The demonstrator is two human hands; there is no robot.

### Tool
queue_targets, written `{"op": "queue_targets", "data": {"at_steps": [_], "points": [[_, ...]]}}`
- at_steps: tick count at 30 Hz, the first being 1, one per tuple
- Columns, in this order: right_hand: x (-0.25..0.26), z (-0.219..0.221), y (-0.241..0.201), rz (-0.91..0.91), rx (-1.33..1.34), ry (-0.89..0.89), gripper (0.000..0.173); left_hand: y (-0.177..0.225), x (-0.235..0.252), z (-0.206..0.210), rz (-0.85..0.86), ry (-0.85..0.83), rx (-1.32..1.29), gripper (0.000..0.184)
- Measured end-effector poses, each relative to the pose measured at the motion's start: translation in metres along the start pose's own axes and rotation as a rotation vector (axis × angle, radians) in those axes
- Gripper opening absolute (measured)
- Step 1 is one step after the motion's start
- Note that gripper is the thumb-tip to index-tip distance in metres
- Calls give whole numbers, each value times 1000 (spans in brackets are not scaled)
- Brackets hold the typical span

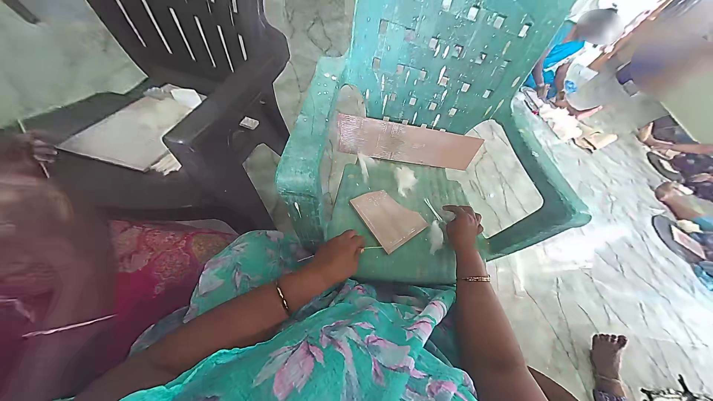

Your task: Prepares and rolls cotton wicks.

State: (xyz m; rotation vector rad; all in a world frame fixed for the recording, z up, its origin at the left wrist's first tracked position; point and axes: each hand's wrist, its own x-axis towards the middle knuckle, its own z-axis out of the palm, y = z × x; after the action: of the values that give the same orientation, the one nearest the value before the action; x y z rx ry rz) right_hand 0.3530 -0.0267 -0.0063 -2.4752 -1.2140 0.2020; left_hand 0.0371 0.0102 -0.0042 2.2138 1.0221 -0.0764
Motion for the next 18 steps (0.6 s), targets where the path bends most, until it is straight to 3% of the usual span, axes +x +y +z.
{"op": "queue_targets", "data": {"at_steps": [4, 8, 13, 18], "points": [[-14, -11, 7, 34, 40, 14, 44, 4, -4, 6, 3, 5, 53, 35], [-30, -24, 9, 74, 39, -59, 23, 9, -9, 12, 18, 39, 43, 35], [-45, -21, -1, 101, -83, -221, 48, 13, -15, 17, 20, 88, 2, 35], [-46, -22, 0, 54, -58, -374, 35, 17, -22, 18, -5, 111, -54, 36]]}}
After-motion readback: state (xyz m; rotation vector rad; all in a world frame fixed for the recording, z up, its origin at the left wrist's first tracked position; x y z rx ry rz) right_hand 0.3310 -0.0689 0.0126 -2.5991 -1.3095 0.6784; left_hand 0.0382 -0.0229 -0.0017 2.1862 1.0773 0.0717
